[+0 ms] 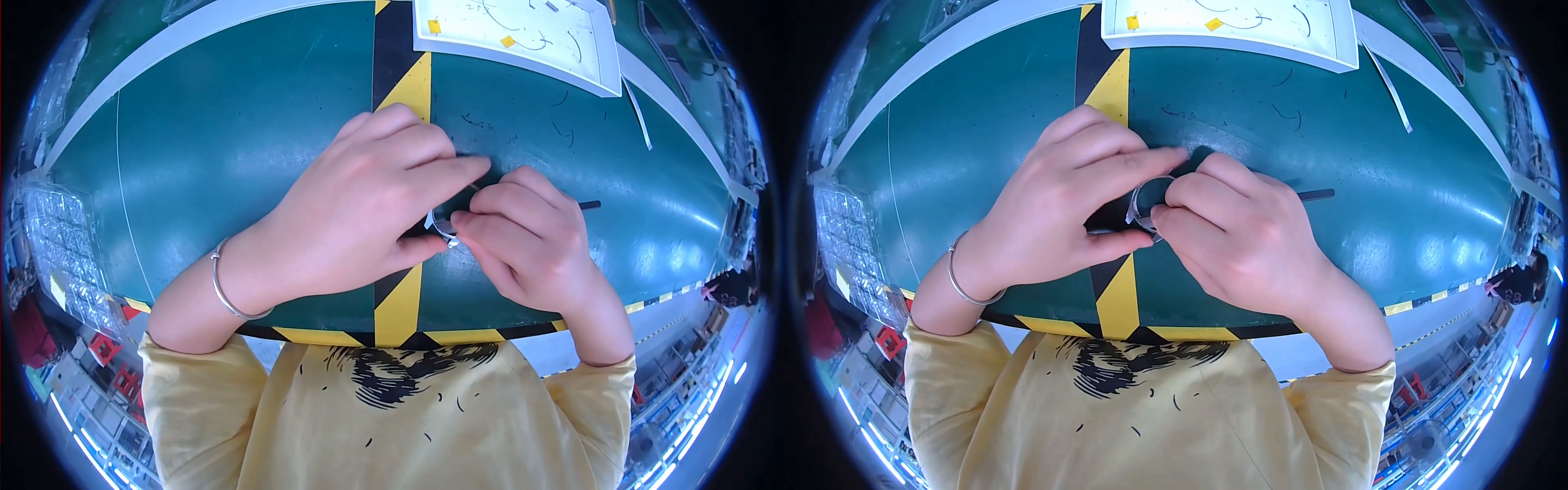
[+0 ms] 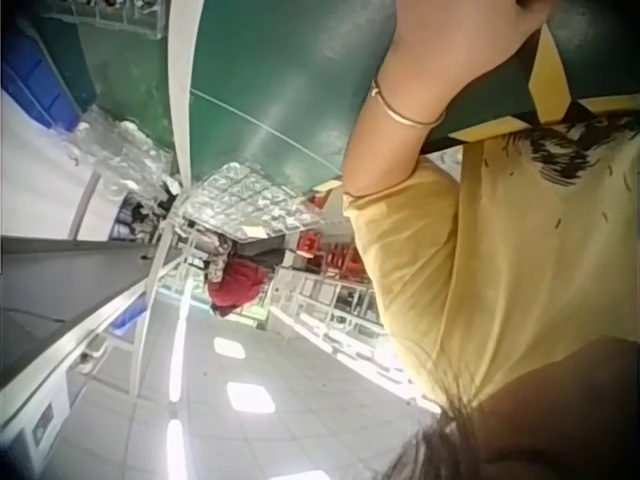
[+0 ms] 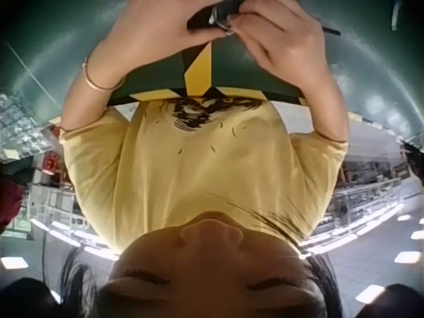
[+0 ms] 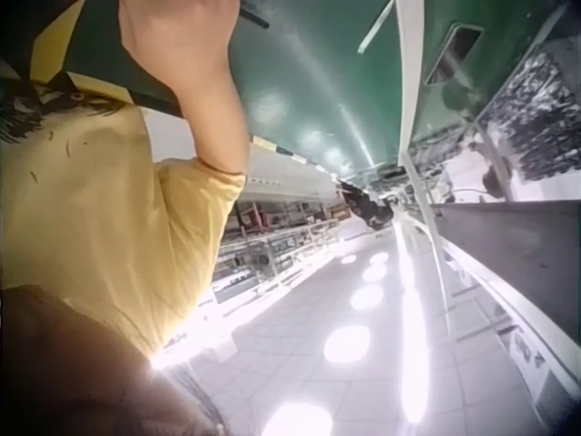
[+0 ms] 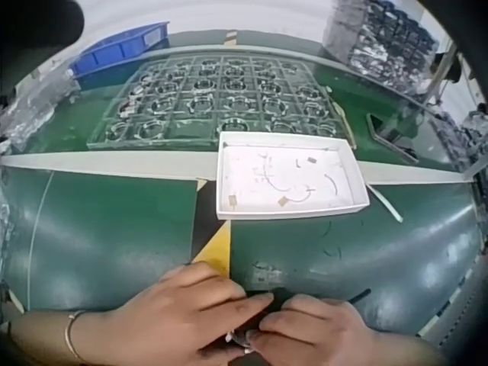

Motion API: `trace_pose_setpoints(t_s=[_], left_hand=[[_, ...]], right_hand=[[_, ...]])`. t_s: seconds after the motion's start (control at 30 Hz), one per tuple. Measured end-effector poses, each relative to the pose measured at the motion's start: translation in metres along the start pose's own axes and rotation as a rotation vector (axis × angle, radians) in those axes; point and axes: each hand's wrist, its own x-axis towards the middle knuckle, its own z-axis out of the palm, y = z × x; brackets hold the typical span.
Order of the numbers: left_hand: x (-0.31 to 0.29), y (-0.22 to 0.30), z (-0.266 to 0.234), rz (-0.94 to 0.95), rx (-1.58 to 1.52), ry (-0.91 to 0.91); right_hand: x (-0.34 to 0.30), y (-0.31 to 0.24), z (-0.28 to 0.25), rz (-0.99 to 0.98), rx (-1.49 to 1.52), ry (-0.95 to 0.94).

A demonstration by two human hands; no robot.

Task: The person applies a strip along the inner edge of a circular watch case, pressing it in place with a small tool.

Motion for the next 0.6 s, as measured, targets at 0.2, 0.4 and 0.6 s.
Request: trace_pose_setpoints(t_s=[0.2,0.4,0.6], left_hand=[[-0.002,0.005,-0.001,0.025,0.069,-0.063],[-0.002,0.004,0.000,0.038,0.109,-0.093],[-0.003,0.007,0.004,0.015,0.073,-0.063]], right_hand=[[0.002,0.003,-0.010,-0.023,0.023,-0.050],[0.002,0.004,-0.007,-0.036,0.022,-0.068],[0.001,0.001,-0.004,-0.032,0.017,-0.043]])
